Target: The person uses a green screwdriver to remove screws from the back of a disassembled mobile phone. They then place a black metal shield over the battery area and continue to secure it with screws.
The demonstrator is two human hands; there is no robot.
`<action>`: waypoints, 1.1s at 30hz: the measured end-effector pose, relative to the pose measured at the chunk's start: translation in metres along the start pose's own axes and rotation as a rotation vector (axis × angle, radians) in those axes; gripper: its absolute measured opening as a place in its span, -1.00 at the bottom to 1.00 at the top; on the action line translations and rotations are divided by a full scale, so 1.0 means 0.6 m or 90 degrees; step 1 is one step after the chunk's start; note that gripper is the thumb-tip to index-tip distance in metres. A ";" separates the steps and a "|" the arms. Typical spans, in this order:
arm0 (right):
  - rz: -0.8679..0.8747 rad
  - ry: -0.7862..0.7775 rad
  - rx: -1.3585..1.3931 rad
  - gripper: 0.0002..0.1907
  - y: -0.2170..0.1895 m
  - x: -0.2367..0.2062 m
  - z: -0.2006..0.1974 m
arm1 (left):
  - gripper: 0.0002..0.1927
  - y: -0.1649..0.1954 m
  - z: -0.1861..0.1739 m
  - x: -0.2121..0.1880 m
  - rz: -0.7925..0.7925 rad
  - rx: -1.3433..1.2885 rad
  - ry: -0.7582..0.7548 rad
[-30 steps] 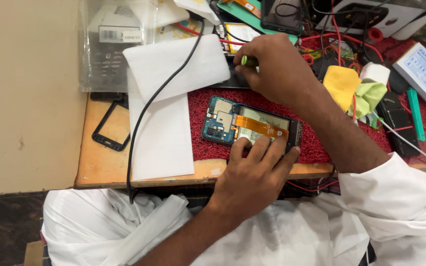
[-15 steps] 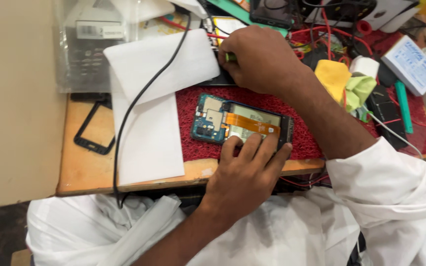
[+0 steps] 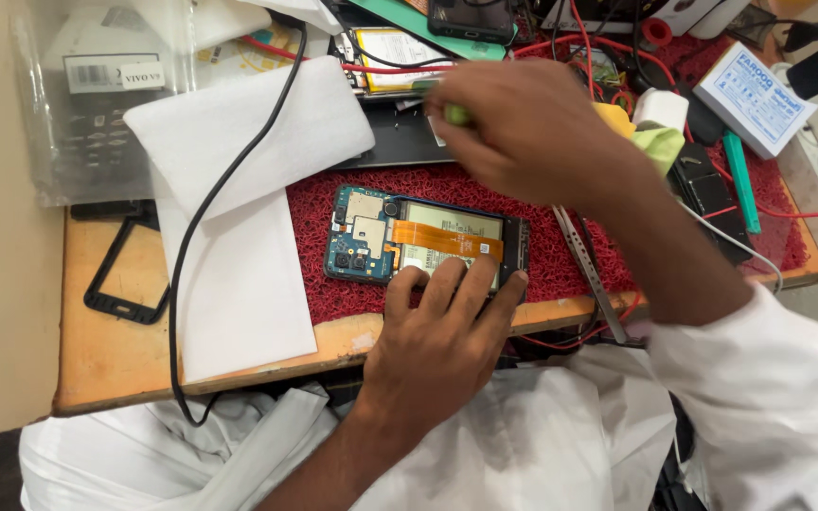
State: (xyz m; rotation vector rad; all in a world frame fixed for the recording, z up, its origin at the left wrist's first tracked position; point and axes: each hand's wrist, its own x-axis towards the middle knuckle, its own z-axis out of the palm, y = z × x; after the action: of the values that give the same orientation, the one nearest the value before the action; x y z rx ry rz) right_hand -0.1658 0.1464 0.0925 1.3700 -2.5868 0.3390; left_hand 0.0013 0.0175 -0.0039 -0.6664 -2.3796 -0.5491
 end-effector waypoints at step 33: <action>0.181 -0.140 0.026 -0.83 0.007 -0.169 -0.003 | -0.67 0.001 0.016 -0.006 0.008 0.067 -0.035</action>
State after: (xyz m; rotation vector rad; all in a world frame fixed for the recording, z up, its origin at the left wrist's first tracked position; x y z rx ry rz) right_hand -0.1130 0.2288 0.0658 1.1057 -2.9795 0.2999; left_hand 0.0002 0.0218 -0.0129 -0.6562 -2.4356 -0.4018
